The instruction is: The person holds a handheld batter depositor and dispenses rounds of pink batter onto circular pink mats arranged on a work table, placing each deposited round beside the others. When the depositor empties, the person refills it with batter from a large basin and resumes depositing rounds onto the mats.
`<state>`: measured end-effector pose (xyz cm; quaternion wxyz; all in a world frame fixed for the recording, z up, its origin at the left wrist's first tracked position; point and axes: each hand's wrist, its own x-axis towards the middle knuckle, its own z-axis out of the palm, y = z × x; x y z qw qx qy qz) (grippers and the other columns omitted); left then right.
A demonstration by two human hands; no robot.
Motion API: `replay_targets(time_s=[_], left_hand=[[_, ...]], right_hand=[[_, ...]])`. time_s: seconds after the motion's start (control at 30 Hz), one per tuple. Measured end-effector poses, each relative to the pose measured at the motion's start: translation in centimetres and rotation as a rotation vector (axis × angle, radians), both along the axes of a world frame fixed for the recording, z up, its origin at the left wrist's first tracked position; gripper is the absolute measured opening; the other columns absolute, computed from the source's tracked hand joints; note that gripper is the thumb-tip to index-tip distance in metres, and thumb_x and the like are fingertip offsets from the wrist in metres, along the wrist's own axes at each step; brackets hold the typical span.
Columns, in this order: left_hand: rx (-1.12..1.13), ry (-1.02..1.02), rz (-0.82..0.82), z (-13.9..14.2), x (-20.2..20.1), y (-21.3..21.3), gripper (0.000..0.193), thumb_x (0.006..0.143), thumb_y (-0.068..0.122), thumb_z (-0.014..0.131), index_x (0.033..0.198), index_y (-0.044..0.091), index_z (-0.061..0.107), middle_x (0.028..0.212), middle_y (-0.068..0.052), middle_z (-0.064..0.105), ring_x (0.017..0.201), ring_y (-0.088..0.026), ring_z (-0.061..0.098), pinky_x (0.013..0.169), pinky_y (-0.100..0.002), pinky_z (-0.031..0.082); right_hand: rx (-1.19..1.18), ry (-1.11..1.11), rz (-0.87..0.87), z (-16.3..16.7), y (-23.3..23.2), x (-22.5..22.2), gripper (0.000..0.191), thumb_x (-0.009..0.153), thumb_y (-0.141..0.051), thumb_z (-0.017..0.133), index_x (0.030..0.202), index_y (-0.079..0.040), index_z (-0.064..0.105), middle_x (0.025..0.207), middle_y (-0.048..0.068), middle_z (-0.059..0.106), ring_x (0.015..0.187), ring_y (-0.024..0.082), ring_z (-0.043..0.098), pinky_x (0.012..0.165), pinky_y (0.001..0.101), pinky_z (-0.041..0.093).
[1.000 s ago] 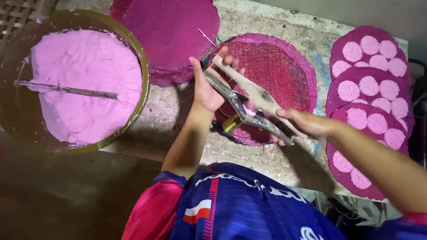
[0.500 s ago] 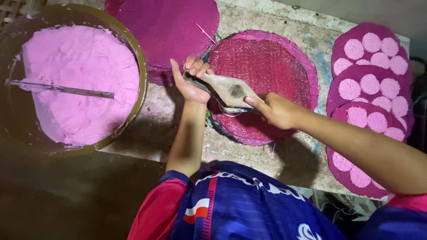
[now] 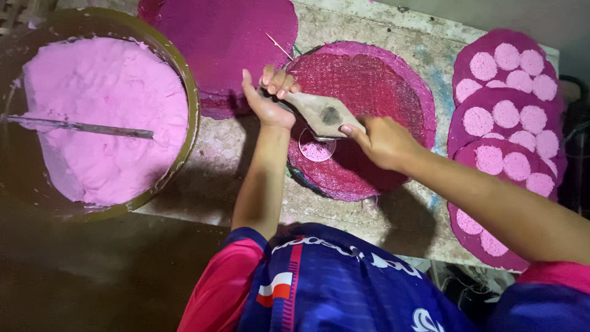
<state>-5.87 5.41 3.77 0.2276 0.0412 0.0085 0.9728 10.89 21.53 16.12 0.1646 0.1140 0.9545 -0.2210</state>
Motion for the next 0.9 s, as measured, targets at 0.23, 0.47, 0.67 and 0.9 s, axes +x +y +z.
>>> replay_targets(time_s=[0.23,0.47,0.67,0.9], left_hand=[[-0.106,-0.105,0.008,-0.1,0.0,-2.4,0.052,0.098,0.062,0.04,0.07,0.019,0.042,0.056,0.007,0.033,0.051,-0.012,0.035,0.062,-0.033,0.037],[-0.079,-0.29,-0.014,0.0,1.1,1.0,0.048,0.094,0.058,0.04,0.066,0.019,0.04,0.055,0.005,0.033,0.049,-0.013,0.033,0.06,-0.034,0.036],[-0.161,-0.221,0.012,0.8,-0.6,0.5,0.049,0.094,0.059,0.04,0.067,0.018,0.041,0.054,0.005,0.033,0.048,-0.013,0.032,0.058,-0.034,0.034],[-0.145,-0.159,0.044,0.6,-0.7,1.2,0.05,0.097,0.058,0.037,0.067,0.018,0.042,0.055,0.004,0.036,0.049,-0.014,0.034,0.059,-0.035,0.035]], right_hand=[[-0.154,-0.055,-0.009,-1.6,-0.9,-0.2,0.06,0.102,-0.053,0.041,0.107,-0.002,0.071,0.081,0.032,0.069,0.081,0.048,0.07,0.078,0.0561,0.051],[0.04,-0.063,0.017,-0.5,0.9,0.0,0.068,0.106,-0.056,0.043,0.092,0.003,0.072,0.081,0.033,0.067,0.084,0.049,0.068,0.078,0.0547,0.051],[-0.069,0.083,-0.005,-0.6,1.1,0.1,0.064,0.104,-0.055,0.043,0.1,0.002,0.071,0.083,0.032,0.067,0.083,0.051,0.066,0.076,0.0564,0.051],[0.007,0.125,0.007,-2.4,1.0,-0.6,0.052,0.105,-0.05,0.046,0.107,-0.004,0.071,0.085,0.029,0.069,0.082,0.049,0.066,0.074,0.0571,0.049]])
